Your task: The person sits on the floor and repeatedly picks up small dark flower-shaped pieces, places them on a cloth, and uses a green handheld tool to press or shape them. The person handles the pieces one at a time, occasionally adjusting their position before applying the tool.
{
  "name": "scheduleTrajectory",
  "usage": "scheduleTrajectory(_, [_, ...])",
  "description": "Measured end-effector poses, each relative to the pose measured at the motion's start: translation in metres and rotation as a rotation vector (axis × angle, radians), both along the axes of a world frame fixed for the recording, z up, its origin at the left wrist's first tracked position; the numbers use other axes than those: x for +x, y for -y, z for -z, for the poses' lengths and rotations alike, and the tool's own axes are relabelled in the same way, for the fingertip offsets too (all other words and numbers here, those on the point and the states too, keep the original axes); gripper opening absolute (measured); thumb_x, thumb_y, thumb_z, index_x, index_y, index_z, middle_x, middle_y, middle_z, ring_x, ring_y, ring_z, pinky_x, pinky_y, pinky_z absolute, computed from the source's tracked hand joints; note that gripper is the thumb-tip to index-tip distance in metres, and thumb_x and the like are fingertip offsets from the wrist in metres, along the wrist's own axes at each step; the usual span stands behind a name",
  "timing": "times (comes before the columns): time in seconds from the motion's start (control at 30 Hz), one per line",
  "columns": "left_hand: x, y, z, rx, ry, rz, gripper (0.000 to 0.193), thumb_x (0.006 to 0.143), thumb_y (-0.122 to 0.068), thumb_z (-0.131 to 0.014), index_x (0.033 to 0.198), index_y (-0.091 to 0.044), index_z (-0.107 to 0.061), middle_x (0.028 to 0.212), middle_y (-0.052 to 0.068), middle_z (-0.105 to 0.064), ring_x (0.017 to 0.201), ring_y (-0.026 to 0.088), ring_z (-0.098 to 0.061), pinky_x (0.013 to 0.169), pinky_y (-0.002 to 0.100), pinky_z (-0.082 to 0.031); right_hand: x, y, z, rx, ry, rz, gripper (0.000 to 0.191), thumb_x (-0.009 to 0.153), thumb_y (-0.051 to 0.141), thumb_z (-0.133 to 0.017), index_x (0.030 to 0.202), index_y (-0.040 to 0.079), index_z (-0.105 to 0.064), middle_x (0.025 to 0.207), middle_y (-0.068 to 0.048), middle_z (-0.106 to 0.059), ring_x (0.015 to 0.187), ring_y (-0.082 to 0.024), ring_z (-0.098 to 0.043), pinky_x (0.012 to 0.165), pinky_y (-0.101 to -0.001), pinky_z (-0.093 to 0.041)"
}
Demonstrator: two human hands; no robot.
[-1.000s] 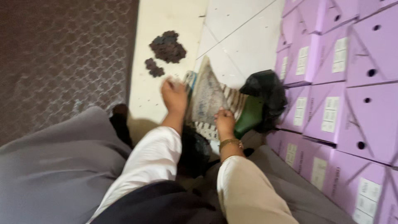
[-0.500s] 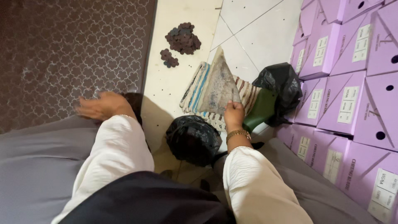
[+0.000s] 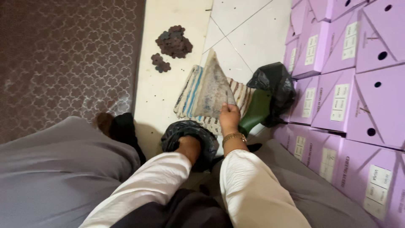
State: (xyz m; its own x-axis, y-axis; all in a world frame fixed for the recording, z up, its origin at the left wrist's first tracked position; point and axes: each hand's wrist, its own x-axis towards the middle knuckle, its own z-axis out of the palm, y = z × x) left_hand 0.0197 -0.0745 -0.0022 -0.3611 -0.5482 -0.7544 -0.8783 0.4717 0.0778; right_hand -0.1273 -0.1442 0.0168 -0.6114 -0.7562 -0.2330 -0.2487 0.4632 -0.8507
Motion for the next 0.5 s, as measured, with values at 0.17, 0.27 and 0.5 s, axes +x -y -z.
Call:
scheduleTrajectory(0.17, [0.009, -0.005, 0.000, -0.070, 0.056, -0.006, 0.070, 0.084, -0.024, -0.077, 0.145, -0.014, -0.045, 0.139, 0.016, -0.054, 0.120, 0.039, -0.059, 0.081, 0.046, -0.059, -0.002, -0.002, -0.014, 0.105, -0.154, 0.010, 0.031, 0.092, 0.030, -0.072, 0.078, 0.002, -0.069, 0.073, -0.013, -0.072, 0.069, -0.026, -0.069, 0.071, -0.0406, -0.054])
scheduleTrajectory(0.27, [0.009, 0.001, -0.007, -0.121, 0.025, -0.017, 0.052, 0.096, -0.020, -0.066, 0.145, -0.010, -0.052, 0.139, 0.021, -0.060, 0.120, 0.038, -0.063, 0.084, 0.043, -0.060, -0.005, 0.005, -0.019, 0.149, -0.201, 0.016, 0.033, 0.091, 0.032, -0.072, 0.077, 0.002, -0.070, 0.074, -0.014, -0.072, 0.072, -0.029, -0.069, 0.073, -0.0418, -0.054])
scheduleTrajectory(0.5, [0.009, 0.012, -0.005, -0.057, 0.224, -0.102, 0.058, 0.096, -0.026, -0.062, 0.150, -0.017, -0.043, 0.141, 0.027, -0.051, 0.123, 0.042, -0.057, 0.084, 0.050, -0.058, 0.001, 0.002, -0.022, 0.141, -0.239, 0.037, 0.030, 0.089, 0.032, -0.073, 0.083, 0.003, -0.071, 0.081, -0.014, -0.073, 0.079, -0.031, -0.070, 0.078, -0.0425, -0.054])
